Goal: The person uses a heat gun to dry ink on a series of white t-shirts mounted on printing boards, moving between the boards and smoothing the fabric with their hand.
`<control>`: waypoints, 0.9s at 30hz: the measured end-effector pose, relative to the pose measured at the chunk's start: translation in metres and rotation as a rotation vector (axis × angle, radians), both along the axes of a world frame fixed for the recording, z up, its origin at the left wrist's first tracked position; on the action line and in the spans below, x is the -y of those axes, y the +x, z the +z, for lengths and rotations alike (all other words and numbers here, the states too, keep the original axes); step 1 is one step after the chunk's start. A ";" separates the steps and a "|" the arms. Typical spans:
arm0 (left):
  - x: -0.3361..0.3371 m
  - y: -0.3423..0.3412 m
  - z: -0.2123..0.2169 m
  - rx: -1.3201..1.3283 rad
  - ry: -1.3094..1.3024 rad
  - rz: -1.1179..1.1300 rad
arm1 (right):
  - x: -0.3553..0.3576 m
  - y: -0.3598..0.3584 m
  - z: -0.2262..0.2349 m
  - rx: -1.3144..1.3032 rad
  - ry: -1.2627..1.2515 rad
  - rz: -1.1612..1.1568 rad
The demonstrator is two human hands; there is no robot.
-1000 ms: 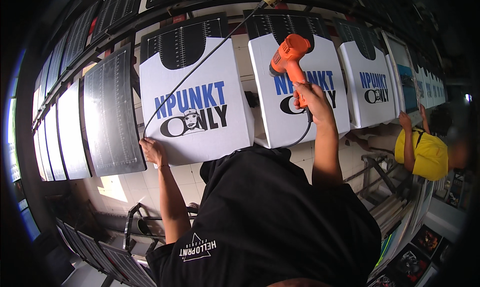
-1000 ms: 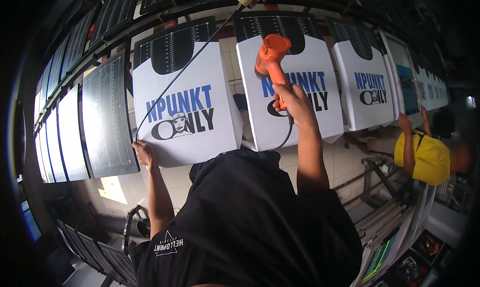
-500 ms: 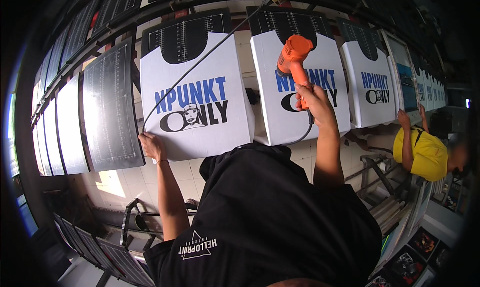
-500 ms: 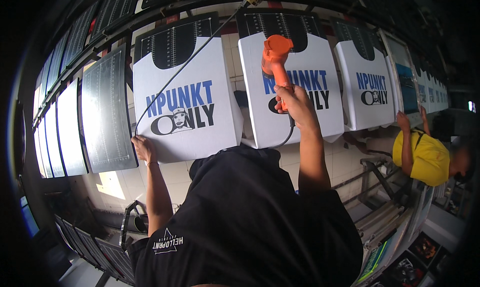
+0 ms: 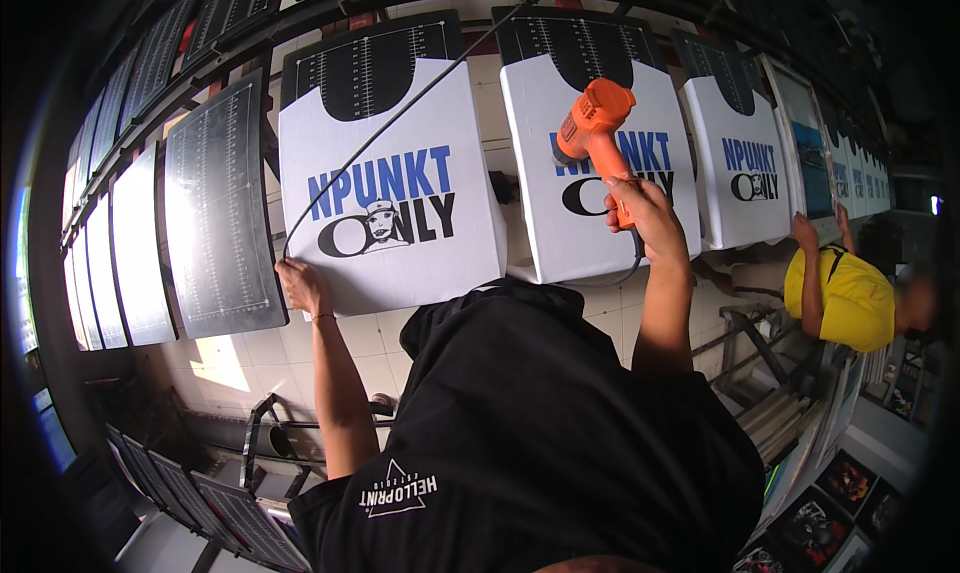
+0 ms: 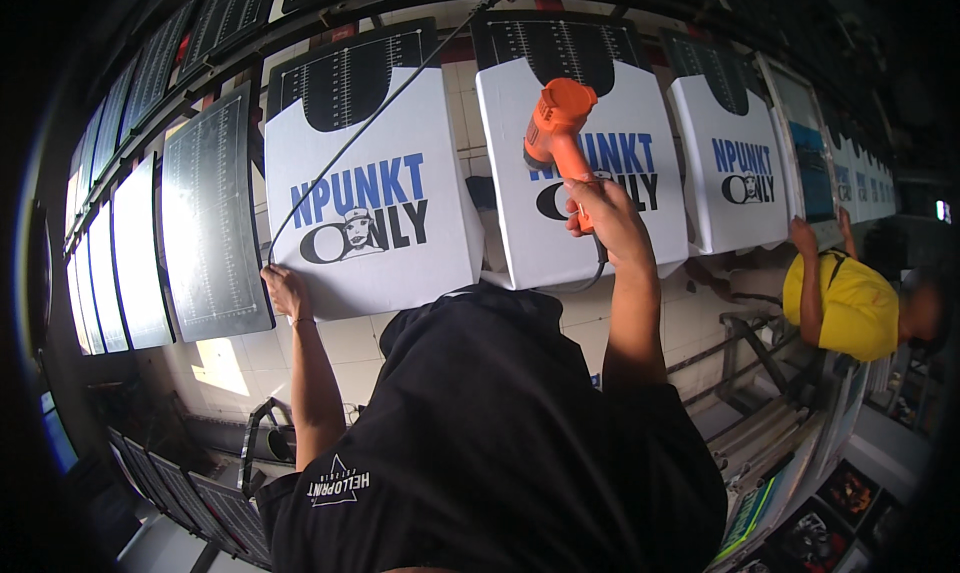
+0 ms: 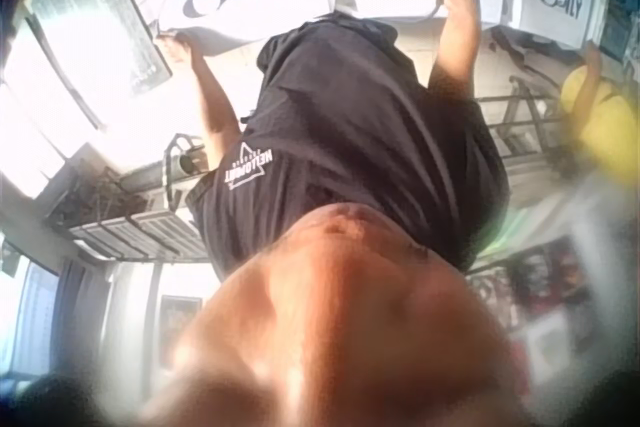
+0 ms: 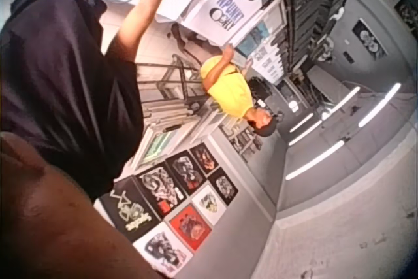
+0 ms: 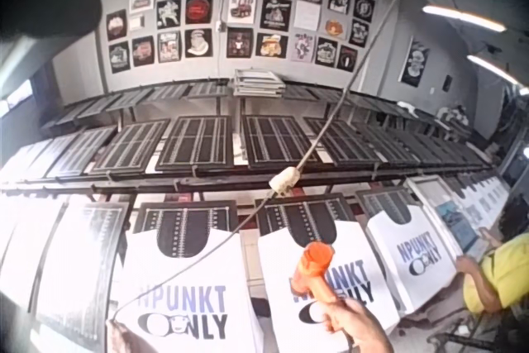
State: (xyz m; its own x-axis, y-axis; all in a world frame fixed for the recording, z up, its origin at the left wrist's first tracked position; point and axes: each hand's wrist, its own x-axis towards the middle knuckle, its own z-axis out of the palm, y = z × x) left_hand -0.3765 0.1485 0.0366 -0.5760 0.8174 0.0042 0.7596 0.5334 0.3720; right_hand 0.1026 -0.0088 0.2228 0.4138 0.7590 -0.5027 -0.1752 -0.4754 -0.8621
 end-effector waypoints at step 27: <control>-0.001 -0.002 -0.003 0.009 0.002 -0.005 | 0.033 -0.012 0.009 0.072 -0.071 0.036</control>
